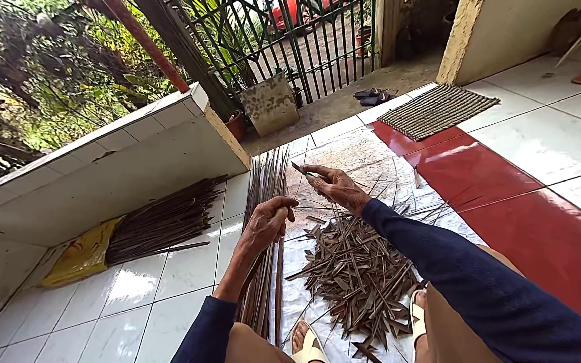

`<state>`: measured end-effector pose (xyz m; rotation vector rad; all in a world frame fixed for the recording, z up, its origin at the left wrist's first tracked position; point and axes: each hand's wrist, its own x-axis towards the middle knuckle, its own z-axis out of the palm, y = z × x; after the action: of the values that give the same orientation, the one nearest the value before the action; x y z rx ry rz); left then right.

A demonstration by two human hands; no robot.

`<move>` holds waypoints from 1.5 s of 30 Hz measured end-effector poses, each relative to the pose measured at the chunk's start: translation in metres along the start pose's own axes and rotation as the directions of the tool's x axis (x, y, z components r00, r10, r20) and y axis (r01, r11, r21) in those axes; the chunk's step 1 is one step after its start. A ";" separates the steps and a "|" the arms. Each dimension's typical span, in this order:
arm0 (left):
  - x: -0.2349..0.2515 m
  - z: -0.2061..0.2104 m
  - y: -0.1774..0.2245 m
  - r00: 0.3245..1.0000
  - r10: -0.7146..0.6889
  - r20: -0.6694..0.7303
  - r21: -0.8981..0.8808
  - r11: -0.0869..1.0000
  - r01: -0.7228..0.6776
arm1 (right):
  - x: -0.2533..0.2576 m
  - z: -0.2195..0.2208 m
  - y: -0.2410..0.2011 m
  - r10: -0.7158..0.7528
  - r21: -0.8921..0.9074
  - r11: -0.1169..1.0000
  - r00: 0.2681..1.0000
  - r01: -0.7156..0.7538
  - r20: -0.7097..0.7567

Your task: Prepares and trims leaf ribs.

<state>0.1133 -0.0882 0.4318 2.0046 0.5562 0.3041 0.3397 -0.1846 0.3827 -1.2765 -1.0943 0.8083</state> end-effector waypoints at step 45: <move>-0.002 0.015 0.006 0.989 0.125 -0.082 0.347 0.934 -0.090 | 0.007 -0.005 0.002 -0.017 -0.052 0.999 0.984 0.008 -0.178</move>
<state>0.1191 -0.1031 0.4296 2.3728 0.5964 0.4015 0.3473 -0.1793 0.3825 -1.3559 -0.9828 0.6466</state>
